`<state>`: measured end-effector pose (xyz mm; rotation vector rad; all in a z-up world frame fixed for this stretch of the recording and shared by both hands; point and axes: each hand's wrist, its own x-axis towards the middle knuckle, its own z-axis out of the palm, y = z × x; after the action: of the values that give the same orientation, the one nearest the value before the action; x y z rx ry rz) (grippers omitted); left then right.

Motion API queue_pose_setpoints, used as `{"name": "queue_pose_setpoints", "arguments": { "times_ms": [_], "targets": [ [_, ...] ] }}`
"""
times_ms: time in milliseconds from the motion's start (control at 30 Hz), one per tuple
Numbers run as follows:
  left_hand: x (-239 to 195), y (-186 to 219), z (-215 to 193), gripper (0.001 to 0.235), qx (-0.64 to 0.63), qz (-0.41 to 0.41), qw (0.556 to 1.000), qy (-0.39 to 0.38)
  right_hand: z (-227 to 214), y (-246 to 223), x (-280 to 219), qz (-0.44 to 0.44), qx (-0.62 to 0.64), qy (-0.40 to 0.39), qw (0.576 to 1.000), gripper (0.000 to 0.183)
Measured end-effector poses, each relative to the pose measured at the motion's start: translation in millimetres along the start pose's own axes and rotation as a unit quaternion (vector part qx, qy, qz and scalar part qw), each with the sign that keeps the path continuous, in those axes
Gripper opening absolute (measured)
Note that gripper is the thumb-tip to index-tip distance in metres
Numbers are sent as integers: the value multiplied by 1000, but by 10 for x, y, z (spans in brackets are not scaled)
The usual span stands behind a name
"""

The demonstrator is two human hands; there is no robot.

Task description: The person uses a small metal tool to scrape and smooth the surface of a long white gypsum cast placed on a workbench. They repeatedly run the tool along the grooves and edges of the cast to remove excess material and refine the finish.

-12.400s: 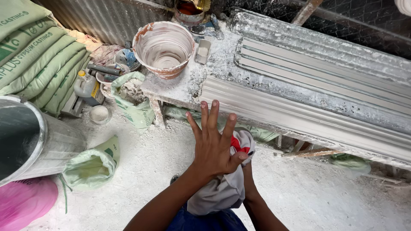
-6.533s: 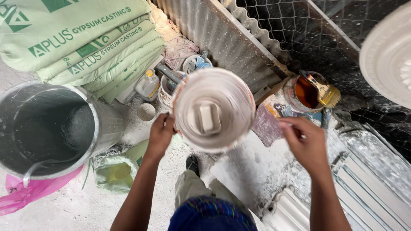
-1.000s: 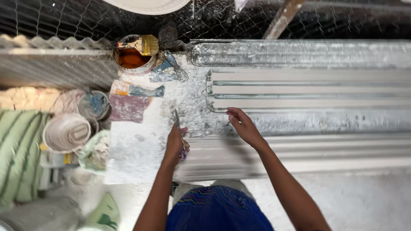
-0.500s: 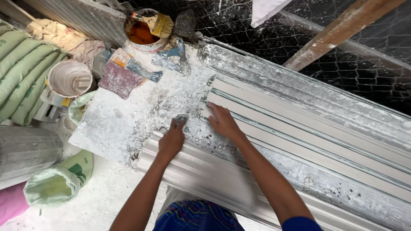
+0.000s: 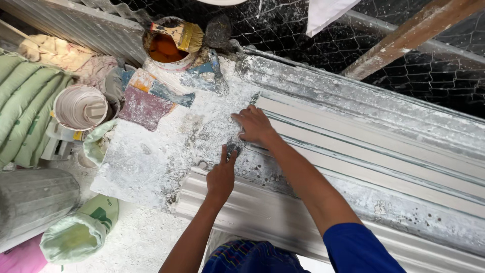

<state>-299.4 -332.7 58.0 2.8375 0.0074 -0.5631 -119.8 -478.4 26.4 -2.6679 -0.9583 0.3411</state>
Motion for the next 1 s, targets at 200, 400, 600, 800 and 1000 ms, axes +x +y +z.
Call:
{"name": "queue_pose_setpoints", "arguments": {
  "times_ms": [200,400,600,800,1000],
  "targets": [
    [53,-94,1,81,26,45,998,27,-262,240,-328,-29,25,1,999,43],
    [163,-37,95,84,48,76,995,38,-98,162,-689,-19,-21,172,985,31],
    [260,-8,123,81,90,83,992,19,20,177,-757,81,-29,146,986,28],
    [363,-20,78,78,123,114,985,47,378,173,-897,151,65,205,965,47],
    [396,-73,101,77,146,123,981,39,528,243,-883,176,130,187,958,58]
  ]
}}
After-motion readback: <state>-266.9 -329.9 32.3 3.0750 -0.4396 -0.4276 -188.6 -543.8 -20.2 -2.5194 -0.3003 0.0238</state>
